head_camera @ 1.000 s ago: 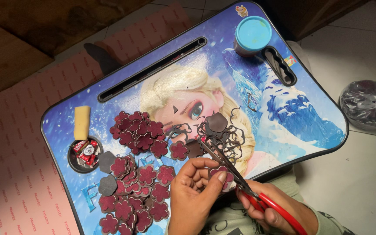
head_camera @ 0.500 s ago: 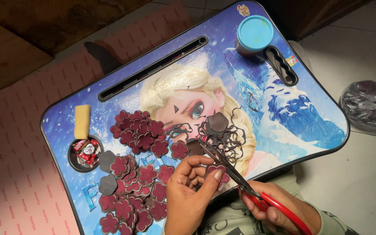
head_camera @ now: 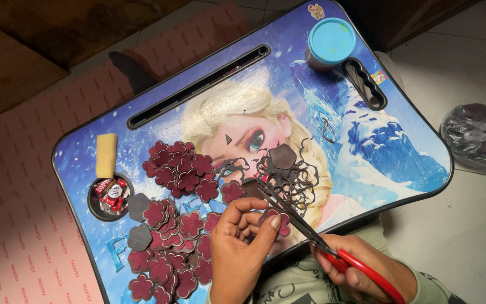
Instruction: The person holds small dark fabric flower-shaped cutouts in one hand and trims their edges with red-handled scissors, placing trimmed pieces on a pile on a lap desk. The person repeats this trimming cycle one piece at a time across the episode.
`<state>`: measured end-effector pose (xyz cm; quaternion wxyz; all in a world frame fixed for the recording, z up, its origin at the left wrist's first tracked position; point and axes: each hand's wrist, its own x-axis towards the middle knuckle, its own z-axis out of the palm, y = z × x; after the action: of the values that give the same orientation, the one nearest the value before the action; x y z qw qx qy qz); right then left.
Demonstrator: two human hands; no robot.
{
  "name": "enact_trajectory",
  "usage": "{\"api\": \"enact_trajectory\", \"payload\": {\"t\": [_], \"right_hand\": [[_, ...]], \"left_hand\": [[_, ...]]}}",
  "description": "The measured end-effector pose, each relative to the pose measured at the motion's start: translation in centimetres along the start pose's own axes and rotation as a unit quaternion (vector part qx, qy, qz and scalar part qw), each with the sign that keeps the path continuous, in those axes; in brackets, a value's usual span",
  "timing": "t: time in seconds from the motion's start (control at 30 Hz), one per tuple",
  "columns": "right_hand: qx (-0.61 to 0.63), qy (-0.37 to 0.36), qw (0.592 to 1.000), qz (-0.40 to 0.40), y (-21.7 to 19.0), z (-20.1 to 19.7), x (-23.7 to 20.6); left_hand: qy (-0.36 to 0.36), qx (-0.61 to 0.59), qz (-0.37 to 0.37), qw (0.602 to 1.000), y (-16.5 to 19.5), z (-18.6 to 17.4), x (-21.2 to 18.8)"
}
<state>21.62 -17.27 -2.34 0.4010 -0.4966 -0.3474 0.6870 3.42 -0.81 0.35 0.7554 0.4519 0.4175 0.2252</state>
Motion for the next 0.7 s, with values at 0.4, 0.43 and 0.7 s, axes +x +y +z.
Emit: {"api": "enact_trajectory", "payload": {"t": [0.4, 0.43, 0.7], "right_hand": [[0.041, 0.033, 0.998, 0.035, -0.1, 0.8, 0.0], [0.036, 0.036, 0.998, 0.038, -0.2, 0.8, 0.0], [0.041, -0.006, 0.999, -0.006, -0.9, 0.9, -0.3]], "left_hand": [[0.009, -0.097, 0.062, 0.993, -0.7, 1.4, 0.0], [0.01, -0.095, 0.052, 0.994, -0.7, 1.4, 0.0], [-0.009, -0.098, 0.028, 0.995, -1.0, 1.7, -0.2]]}}
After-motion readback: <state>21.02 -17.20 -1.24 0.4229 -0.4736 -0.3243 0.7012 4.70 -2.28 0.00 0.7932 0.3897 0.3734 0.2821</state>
